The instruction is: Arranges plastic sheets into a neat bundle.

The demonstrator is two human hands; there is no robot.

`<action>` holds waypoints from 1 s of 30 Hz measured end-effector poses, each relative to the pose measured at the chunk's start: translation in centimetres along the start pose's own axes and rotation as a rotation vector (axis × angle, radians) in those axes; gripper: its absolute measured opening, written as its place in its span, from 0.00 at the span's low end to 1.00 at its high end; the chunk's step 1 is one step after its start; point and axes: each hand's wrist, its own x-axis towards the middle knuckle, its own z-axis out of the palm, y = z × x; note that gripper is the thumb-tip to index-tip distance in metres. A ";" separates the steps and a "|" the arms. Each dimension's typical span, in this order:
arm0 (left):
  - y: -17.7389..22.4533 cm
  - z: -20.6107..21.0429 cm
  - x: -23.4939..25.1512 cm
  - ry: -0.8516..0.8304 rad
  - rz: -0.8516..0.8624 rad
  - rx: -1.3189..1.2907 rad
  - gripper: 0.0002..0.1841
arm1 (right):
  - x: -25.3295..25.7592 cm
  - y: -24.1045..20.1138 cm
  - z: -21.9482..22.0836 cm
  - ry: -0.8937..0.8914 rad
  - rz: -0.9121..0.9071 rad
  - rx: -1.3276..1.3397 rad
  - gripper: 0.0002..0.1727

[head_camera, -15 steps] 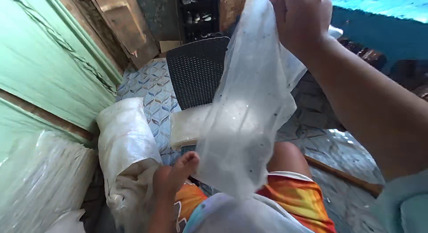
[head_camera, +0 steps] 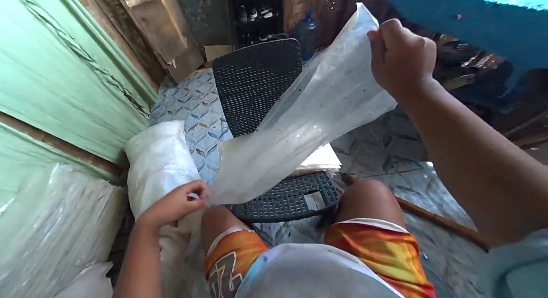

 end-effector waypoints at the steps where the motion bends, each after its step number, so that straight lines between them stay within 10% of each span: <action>1: -1.3 -0.6 -0.2 0.158 0.161 -0.255 0.07 | 0.2 0.1 -0.1 -0.038 0.082 0.024 0.32; 5: -0.1 2.1 1.4 0.478 0.370 -0.823 0.57 | -1.1 -0.2 1.1 -0.125 0.366 0.187 0.32; 10: 4.6 4.5 3.6 0.827 0.106 -0.612 0.12 | -7.6 1.1 4.7 -0.223 0.580 0.242 0.31; 13: 6.1 1.6 2.6 0.889 0.344 -0.134 0.12 | -11.8 2.0 6.1 -0.453 0.608 0.264 0.20; 18: 14.7 0.7 1.9 0.600 0.833 0.373 0.22 | -9.9 -5.4 2.2 -0.448 0.196 0.877 0.50; 20: 17.5 1.6 2.0 0.454 0.842 0.417 0.37 | -7.9 -9.7 0.6 -0.512 0.048 1.236 0.52; 24: 19.3 0.2 1.0 0.489 0.565 0.294 0.33 | -4.7 -12.6 -0.2 -0.361 0.032 1.688 0.03; 27: 18.5 -1.3 1.2 0.646 0.453 0.386 0.18 | -4.4 -12.7 -1.8 -0.293 0.066 1.807 0.06; 30: 17.8 -1.8 0.9 0.712 0.515 0.474 0.13 | -4.9 -12.8 -4.0 -0.599 0.145 1.808 0.15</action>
